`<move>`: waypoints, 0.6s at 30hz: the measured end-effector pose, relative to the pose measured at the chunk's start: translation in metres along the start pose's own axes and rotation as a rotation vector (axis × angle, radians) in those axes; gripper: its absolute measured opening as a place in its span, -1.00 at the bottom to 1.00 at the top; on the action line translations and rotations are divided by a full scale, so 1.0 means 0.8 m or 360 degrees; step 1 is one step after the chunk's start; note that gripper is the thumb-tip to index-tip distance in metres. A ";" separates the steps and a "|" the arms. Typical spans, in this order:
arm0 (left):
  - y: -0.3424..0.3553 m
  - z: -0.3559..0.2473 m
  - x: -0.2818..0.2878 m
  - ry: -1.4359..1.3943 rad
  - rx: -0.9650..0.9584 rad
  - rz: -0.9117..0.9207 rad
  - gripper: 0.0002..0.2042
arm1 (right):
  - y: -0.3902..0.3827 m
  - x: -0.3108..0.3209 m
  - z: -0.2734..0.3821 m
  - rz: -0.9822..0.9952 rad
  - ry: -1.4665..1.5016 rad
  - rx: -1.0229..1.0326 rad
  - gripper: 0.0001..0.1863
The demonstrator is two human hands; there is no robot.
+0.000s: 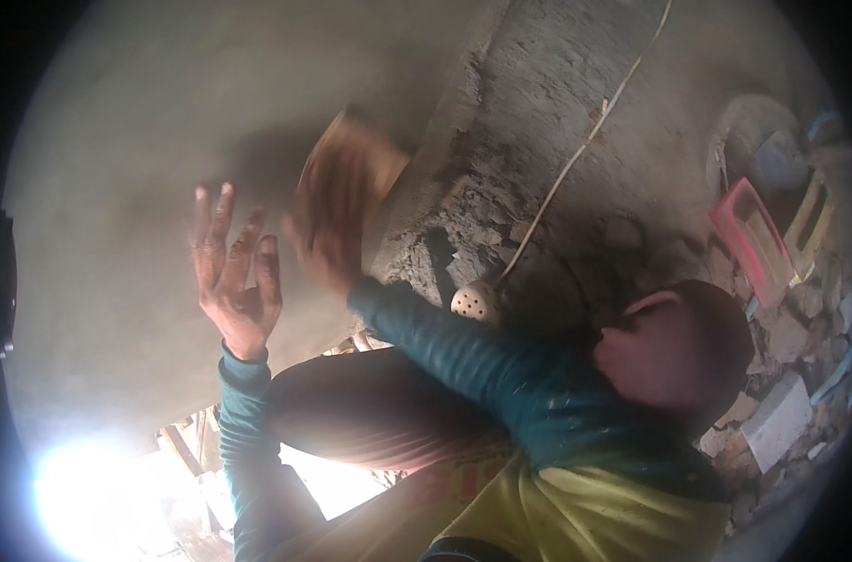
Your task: The person smooths a freshly plastered wall using a pink rectangular float and a small sanding block. They alternate between the two tools to even out the surface, working across different sections of the wall.
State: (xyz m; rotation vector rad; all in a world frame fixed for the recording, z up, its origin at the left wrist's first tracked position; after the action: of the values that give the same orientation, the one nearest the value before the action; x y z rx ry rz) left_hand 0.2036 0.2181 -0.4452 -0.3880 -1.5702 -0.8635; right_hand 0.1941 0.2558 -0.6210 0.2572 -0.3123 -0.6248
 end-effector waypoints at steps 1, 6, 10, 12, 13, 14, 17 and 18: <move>0.007 -0.009 0.005 0.0061 -0.0035 0.0047 -0.71 | -0.041 -0.001 0.031 0.0042 -0.0141 0.0205 -0.07; -0.002 -0.018 0.008 0.0099 -0.0036 0.0098 -0.74 | -0.064 -0.038 -0.103 0.0151 -0.0096 -0.0450 -0.03; -0.015 -0.004 0.025 0.0053 0.0094 0.0020 -0.76 | -0.011 -0.009 -0.041 0.0085 0.0032 -0.0168 -0.01; -0.006 -0.006 0.008 -0.0015 0.0027 0.0017 -0.78 | -0.068 -0.025 0.011 0.0226 0.0081 0.0207 0.03; 0.005 -0.011 0.004 -0.0036 -0.0016 0.0049 -0.78 | -0.104 -0.031 0.010 0.0167 0.0053 0.0386 0.03; 0.009 -0.016 0.005 -0.0002 -0.0017 0.0080 -0.78 | -0.131 -0.035 0.007 0.0111 0.0032 0.0560 0.03; -0.016 -0.008 0.013 0.0058 0.0026 0.0141 -0.78 | -0.101 -0.044 -0.060 0.0263 0.0006 0.0113 -0.10; -0.023 0.001 0.018 0.0034 0.0095 0.0101 -0.78 | -0.063 -0.035 -0.084 0.0180 -0.0034 -0.0110 -0.17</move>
State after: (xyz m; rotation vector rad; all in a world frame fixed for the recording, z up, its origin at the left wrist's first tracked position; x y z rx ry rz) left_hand 0.1877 0.2030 -0.4368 -0.3827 -1.5525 -0.7677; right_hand 0.1697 0.2431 -0.7050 0.1654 -0.3228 -0.5261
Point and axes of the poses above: each hand's wrist, its own y-axis towards the middle knuckle, its own x-axis out of the back of the hand, z = x × y, the point moved 10 cm from there along y, towards the middle knuckle, and after that the axes turned 15 degrees about -y, right-handed, at the moved point
